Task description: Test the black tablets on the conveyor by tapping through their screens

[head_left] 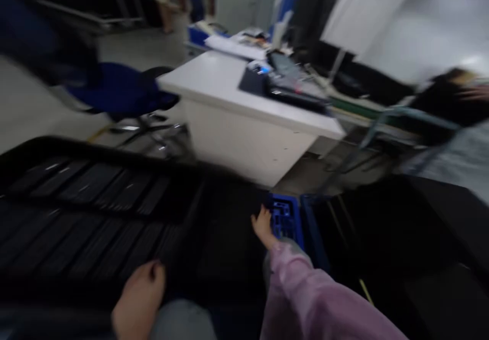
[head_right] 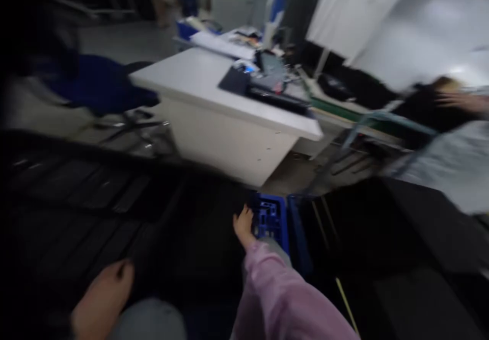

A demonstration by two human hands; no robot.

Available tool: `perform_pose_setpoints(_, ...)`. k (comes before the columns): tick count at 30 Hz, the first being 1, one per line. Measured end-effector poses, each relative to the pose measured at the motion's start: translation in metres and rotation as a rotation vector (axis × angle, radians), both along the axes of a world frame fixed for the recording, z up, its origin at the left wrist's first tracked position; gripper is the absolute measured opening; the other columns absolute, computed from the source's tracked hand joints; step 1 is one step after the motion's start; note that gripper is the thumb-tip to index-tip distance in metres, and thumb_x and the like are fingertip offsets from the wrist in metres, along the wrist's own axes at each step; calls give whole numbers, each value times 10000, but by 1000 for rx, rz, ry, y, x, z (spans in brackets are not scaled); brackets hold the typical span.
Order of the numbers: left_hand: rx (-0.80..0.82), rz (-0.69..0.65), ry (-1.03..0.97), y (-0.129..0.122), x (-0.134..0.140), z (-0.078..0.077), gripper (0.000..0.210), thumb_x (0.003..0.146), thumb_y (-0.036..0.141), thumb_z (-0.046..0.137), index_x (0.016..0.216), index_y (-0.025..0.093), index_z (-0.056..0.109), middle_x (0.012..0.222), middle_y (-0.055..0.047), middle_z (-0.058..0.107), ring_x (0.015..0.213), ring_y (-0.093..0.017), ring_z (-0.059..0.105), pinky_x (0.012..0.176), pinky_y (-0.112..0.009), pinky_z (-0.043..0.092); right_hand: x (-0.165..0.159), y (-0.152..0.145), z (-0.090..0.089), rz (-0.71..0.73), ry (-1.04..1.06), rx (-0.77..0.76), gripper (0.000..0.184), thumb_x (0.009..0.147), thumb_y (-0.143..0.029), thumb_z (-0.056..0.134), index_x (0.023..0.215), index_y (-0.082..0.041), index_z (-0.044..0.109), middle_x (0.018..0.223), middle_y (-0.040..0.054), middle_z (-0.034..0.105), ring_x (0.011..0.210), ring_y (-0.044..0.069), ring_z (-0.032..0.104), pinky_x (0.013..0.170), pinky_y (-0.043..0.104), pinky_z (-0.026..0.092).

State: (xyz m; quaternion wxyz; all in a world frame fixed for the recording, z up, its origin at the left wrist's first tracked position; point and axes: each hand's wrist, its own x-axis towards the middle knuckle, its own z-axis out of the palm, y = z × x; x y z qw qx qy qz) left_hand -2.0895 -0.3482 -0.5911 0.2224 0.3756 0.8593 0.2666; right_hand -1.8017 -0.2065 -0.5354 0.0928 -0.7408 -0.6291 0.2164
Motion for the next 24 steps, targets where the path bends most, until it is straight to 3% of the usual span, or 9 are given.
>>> perform_pose_setpoints(2,-107,-34,54,-14,5,14,335,947,283,441,991,211,765,1159,-140,773,1084,-325,719,958,-448,575,-22,24,1,167,37,75,459,1059,-199,425,1494,-100,531,1525,247,537,1460,356,496,1204,623,436)
perform_pose_setpoints(5,-204,-29,124,-7,12,28,374,984,237,418,1085,184,775,1234,-148,758,1097,-291,714,886,-376,573,-75,64,0,456,144,199,503,1060,-165,266,1488,-139,531,1499,217,550,1444,307,495,1198,565,457)
perform_pose_setpoints(10,-246,-35,169,-1,18,36,365,1013,209,425,1069,184,784,1228,-131,753,1110,-266,697,859,-333,558,-191,110,-12,1002,191,222,300,974,-127,574,1228,-216,707,1256,101,693,1229,244,623,1111,423,538)
perform_pose_setpoints(13,-255,-38,166,-2,19,37,368,1017,197,425,1046,186,792,1209,-121,753,1096,-257,697,857,-325,559,-244,125,-28,1221,106,171,282,901,-61,680,1135,-208,736,1210,88,717,1184,237,637,1042,383,567)
perform_pose_setpoints(17,-251,-39,181,-1,20,35,336,999,180,464,1017,192,799,1177,-117,760,1087,-255,694,865,-314,560,-277,133,-45,1356,-12,170,247,959,-52,607,1134,-186,718,1266,106,705,1251,252,609,1078,445,537)
perform_pose_setpoints(21,-237,-42,187,-1,20,31,303,982,187,500,1001,208,802,1174,-103,759,1073,-253,689,836,-309,560,-286,136,-54,1409,-102,220,267,1019,-65,517,1190,-174,691,1322,116,686,1343,266,563,1175,518,453)
perform_pose_setpoints(24,-241,-45,195,-2,20,30,317,988,188,487,1002,193,804,1175,-110,754,1049,-252,684,835,-317,556,-291,136,-58,1425,-158,258,297,1035,-70,502,1228,-196,689,1342,114,689,1350,256,569,1179,507,459)
